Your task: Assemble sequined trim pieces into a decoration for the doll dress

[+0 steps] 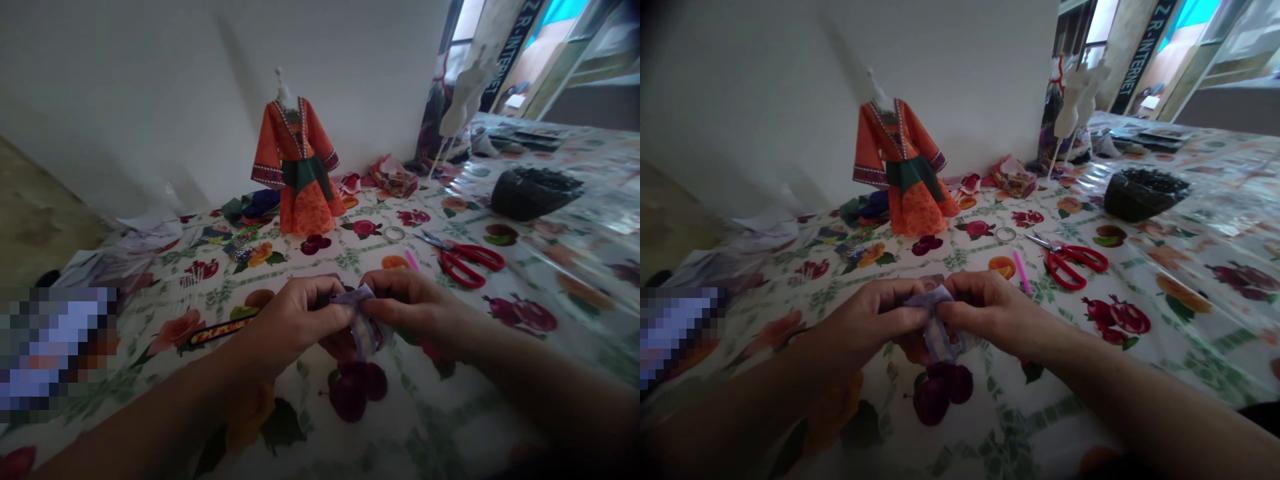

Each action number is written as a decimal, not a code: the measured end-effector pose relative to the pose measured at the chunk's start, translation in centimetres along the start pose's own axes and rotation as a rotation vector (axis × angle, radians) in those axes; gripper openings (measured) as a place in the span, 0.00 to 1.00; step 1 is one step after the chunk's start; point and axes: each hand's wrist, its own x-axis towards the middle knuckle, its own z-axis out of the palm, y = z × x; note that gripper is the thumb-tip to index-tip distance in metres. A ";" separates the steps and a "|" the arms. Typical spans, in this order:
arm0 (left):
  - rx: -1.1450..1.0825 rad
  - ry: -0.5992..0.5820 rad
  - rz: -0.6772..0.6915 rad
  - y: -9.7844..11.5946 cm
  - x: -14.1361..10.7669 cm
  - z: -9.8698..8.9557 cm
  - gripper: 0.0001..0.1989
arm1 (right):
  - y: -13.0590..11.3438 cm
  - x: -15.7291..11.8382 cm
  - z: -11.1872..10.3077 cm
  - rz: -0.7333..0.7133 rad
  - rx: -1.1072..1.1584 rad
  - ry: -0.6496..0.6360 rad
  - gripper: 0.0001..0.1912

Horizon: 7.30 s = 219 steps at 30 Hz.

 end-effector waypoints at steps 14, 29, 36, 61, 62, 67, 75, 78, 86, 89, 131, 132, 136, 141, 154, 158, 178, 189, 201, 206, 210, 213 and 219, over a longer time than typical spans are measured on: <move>0.001 -0.028 -0.016 -0.1 0.0 -0.2 0.07 | -0.4 -0.1 0.0 0.013 -0.079 0.039 0.07; -0.024 -0.020 -0.052 0.1 0.0 0.1 0.07 | -0.4 0.0 0.2 0.021 -0.021 0.016 0.09; -0.004 -0.040 -0.052 0.1 -0.1 -0.2 0.07 | -0.3 -0.1 -0.1 -0.005 -0.049 0.002 0.06; 0.071 -0.003 -0.044 0.1 -0.1 -0.1 0.06 | 0.1 0.0 0.2 0.013 -0.035 0.002 0.05; 0.073 -0.002 -0.047 0.2 -0.2 -0.1 0.06 | 0.1 0.0 0.2 0.010 -0.034 -0.005 0.04; 0.051 -0.014 -0.054 0.2 -0.1 -0.3 0.07 | -0.2 -0.2 0.1 0.005 -0.023 -0.018 0.03; 0.016 -0.049 -0.062 0.3 -0.1 -0.4 0.05 | -0.2 0.0 0.1 0.025 -0.058 0.010 0.04; -0.004 -0.075 -0.050 0.3 -0.1 -0.5 0.06 | -0.1 -0.1 -0.1 0.025 -0.042 0.007 0.03; 0.005 -0.063 -0.034 0.4 0.0 -0.6 0.06 | -0.2 -0.1 -0.2 0.022 -0.066 0.000 0.05; 0.029 -0.080 -0.026 0.7 -0.2 -0.6 0.06 | -0.2 -0.1 -0.4 -0.002 -0.074 0.043 0.06; 0.444 0.276 0.359 1.6 -1.6 0.0 0.16 | 1.1 0.8 0.4 0.025 0.531 -0.034 0.20; 0.453 0.296 0.376 1.6 -1.5 0.0 0.14 | 1.0 0.8 0.4 0.021 0.569 -0.034 0.19; 0.509 0.265 0.375 1.5 -1.5 0.5 0.13 | 0.9 0.8 0.5 0.040 0.605 0.034 0.14; 0.641 0.296 0.377 1.3 -1.6 1.0 0.12 | 1.3 0.9 0.7 0.049 0.551 0.059 0.17; 0.218 0.128 0.151 0.2 0.0 0.2 0.27 | 0.5 1.0 0.6 -0.035 0.556 0.113 0.22; 0.137 0.119 0.152 0.3 -0.1 0.4 0.27 | 0.5 1.1 0.5 -0.055 0.545 0.144 0.22; 0.233 0.179 0.342 1.3 -1.3 -0.3 0.17 | 0.8 0.7 0.3 0.015 0.417 0.055 0.20; 0.118 0.303 0.366 2.0 -1.3 -1.2 0.17 | 0.9 0.9 0.1 0.021 0.429 0.051 0.12; 0.296 0.279 0.314 0.4 0.4 -1.9 0.12 | 0.1 0.6 -1.4 -0.088 0.137 0.182 0.02; 0.414 0.227 0.282 -0.4 0.7 -2.3 0.09 | -0.1 0.3 -1.0 -0.089 -0.050 0.177 0.04; 0.474 0.271 0.289 -0.8 0.8 -2.5 0.10 | -0.3 0.4 -1.0 -0.110 -0.163 0.256 0.06; 0.595 0.353 0.346 -0.9 0.9 -2.4 0.11 | -0.2 0.6 -1.1 -0.124 -0.209 0.313 0.08; 0.789 0.555 0.611 -1.0 0.5 -1.4 0.15 | 0.2 0.9 -1.4 -0.114 -0.157 0.328 0.09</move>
